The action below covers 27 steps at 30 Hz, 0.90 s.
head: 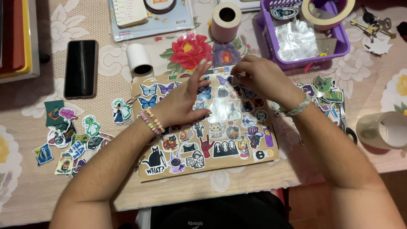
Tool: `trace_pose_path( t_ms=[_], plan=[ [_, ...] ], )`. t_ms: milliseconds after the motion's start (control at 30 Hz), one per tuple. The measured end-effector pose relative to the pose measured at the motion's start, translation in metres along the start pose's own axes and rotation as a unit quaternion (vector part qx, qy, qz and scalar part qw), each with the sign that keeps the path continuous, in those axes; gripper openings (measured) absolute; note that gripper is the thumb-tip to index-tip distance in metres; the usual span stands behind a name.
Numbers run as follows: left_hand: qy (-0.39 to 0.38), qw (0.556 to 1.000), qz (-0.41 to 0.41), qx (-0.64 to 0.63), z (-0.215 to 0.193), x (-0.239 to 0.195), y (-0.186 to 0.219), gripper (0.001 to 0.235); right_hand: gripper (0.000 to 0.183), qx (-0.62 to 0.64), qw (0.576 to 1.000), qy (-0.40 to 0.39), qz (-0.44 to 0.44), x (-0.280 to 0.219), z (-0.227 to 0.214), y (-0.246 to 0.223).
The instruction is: The person applies various stickers onto a cardboard surface covered with a clear plastic sheet. They use their hands to peel stickers from a pile and press them onto the surface, smoothing them down to adhere.
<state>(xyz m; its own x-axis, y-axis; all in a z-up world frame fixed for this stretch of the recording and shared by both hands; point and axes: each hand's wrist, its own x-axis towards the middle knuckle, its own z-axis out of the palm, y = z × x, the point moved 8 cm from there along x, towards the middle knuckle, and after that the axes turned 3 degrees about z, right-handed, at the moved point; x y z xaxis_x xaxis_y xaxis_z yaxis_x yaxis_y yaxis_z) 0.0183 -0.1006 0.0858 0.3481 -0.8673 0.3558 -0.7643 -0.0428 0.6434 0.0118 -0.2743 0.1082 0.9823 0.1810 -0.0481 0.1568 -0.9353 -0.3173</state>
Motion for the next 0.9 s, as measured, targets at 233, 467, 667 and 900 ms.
trace_pose_path(
  t_ms=[233, 467, 667, 900],
  plan=[
    [0.061, 0.997, 0.003, 0.051, 0.029, 0.026, -0.025, 0.118, 0.030, -0.048, 0.998, -0.026, 0.014, 0.039, 0.037, 0.018],
    [0.084, 0.996, -0.044, 0.003, 0.032, 0.021, -0.034, 0.113, 0.037, -0.101, 0.989, -0.089, 0.056, 0.062, 0.062, 0.036],
    [0.085, 0.995, -0.046, 0.011, 0.033, 0.020, -0.037, 0.115, 0.029, -0.092, 0.988, -0.083, 0.092, 0.064, 0.060, 0.033],
    [0.082, 0.995, -0.052, 0.013, 0.031, 0.019, -0.034, 0.116, 0.022, -0.097, 0.989, -0.070, 0.088, 0.061, 0.058, 0.028]
  ],
)
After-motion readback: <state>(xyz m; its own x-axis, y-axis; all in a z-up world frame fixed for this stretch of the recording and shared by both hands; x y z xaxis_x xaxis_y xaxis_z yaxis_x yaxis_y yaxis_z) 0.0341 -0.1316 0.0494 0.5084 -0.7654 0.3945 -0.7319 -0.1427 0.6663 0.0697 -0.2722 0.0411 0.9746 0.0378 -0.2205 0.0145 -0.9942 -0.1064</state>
